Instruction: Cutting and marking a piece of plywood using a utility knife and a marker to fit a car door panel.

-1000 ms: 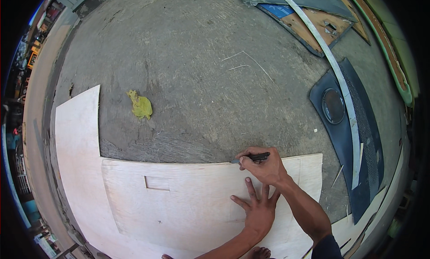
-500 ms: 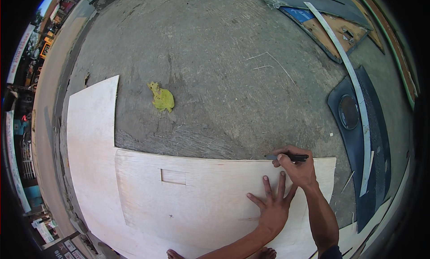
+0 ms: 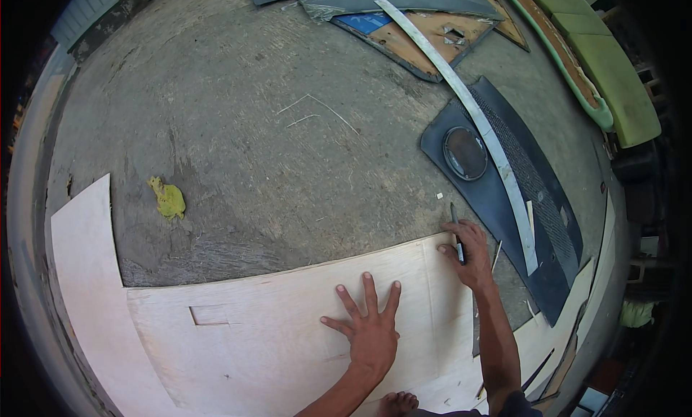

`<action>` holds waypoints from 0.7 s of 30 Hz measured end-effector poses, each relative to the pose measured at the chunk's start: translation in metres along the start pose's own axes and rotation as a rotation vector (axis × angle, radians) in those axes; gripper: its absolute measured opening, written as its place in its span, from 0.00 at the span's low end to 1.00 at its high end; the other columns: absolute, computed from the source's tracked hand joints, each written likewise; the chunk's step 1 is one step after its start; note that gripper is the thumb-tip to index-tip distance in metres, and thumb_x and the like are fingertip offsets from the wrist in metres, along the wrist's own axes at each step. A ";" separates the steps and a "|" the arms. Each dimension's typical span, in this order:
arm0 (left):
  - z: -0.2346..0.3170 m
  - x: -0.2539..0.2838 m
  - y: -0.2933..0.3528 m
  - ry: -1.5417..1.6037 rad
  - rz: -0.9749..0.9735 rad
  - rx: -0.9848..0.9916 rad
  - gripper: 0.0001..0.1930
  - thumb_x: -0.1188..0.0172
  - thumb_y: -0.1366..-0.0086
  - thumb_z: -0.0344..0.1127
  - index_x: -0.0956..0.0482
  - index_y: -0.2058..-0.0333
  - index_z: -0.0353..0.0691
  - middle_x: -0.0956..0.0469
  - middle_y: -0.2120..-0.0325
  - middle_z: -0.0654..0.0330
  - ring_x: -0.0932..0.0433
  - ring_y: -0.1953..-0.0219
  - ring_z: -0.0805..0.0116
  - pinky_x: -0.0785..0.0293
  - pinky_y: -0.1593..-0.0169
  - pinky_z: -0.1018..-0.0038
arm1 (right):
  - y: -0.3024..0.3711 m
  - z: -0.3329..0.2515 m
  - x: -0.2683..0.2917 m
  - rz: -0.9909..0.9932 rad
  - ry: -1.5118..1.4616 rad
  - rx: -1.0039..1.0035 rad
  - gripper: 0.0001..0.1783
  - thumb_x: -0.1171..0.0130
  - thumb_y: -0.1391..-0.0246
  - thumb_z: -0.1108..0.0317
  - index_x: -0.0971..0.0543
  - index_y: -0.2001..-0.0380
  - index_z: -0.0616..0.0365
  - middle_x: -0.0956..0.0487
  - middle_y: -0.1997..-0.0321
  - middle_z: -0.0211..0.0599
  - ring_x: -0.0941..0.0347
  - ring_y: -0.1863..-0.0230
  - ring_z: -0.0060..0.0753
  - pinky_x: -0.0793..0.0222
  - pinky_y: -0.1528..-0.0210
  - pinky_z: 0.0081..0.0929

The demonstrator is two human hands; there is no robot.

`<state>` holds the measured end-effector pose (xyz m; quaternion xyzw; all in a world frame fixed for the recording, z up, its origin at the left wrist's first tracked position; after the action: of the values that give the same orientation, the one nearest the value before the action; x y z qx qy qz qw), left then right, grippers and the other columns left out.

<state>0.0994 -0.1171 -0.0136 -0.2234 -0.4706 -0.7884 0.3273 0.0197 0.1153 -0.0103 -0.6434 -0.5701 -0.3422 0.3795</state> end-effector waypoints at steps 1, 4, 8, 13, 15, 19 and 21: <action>0.000 0.001 0.000 -0.006 0.002 -0.003 0.51 0.27 0.42 0.44 0.49 0.25 0.67 0.69 0.23 0.45 0.77 0.29 0.14 0.65 0.50 0.04 | -0.004 -0.001 -0.002 -0.049 -0.023 0.037 0.17 0.30 0.47 0.69 0.18 0.53 0.54 0.16 0.56 0.37 0.27 0.45 0.45 0.38 0.37 0.43; 0.001 0.001 -0.001 -0.007 -0.017 0.008 0.51 0.27 0.43 0.45 0.49 0.25 0.67 0.70 0.23 0.45 0.77 0.29 0.14 0.64 0.49 0.04 | -0.009 0.003 -0.005 -0.090 -0.093 0.046 0.15 0.29 0.48 0.68 0.17 0.56 0.54 0.17 0.58 0.35 0.28 0.50 0.44 0.38 0.40 0.41; 0.002 0.003 -0.002 -0.035 -0.025 0.026 0.51 0.26 0.44 0.47 0.49 0.26 0.68 0.70 0.23 0.45 0.77 0.29 0.15 0.63 0.48 0.05 | -0.007 0.011 -0.010 -0.036 -0.243 0.039 0.14 0.28 0.49 0.71 0.16 0.58 0.56 0.17 0.62 0.35 0.28 0.54 0.43 0.35 0.45 0.38; 0.000 0.001 0.000 -0.017 0.016 0.031 0.52 0.25 0.45 0.45 0.47 0.26 0.69 0.68 0.23 0.48 0.77 0.28 0.17 0.66 0.49 0.04 | -0.008 0.014 -0.011 -0.028 -0.278 0.067 0.14 0.28 0.49 0.72 0.16 0.58 0.57 0.17 0.63 0.35 0.27 0.55 0.43 0.33 0.47 0.37; 0.000 0.000 -0.001 -0.019 0.012 0.037 0.52 0.25 0.45 0.45 0.47 0.26 0.69 0.67 0.23 0.48 0.77 0.28 0.17 0.66 0.49 0.04 | -0.010 0.013 -0.011 -0.035 -0.290 0.069 0.15 0.29 0.49 0.73 0.16 0.56 0.57 0.17 0.63 0.35 0.28 0.55 0.43 0.33 0.47 0.37; 0.003 0.003 -0.001 -0.079 -0.042 0.072 0.53 0.25 0.45 0.49 0.49 0.26 0.70 0.69 0.23 0.45 0.76 0.28 0.17 0.59 0.46 0.07 | -0.009 -0.020 -0.014 0.062 -0.324 -0.025 0.15 0.34 0.40 0.64 0.16 0.51 0.57 0.17 0.65 0.36 0.26 0.59 0.33 0.30 0.54 0.34; 0.004 0.003 -0.001 -0.099 -0.017 0.050 0.53 0.25 0.45 0.49 0.50 0.25 0.70 0.68 0.23 0.45 0.74 0.28 0.16 0.58 0.46 0.07 | -0.006 -0.049 -0.014 0.099 -0.521 -0.179 0.17 0.36 0.36 0.60 0.16 0.50 0.57 0.17 0.66 0.36 0.25 0.61 0.29 0.28 0.57 0.32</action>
<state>0.0971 -0.1142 -0.0101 -0.2499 -0.5076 -0.7670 0.3026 0.0113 0.0662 0.0017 -0.7676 -0.5838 -0.1953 0.1782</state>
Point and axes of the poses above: each hand's wrist, its own y-axis away from the middle knuckle, its own x-axis out of the back of the hand, z = x × y, the point moved 3 cm from there along -y, towards the middle knuckle
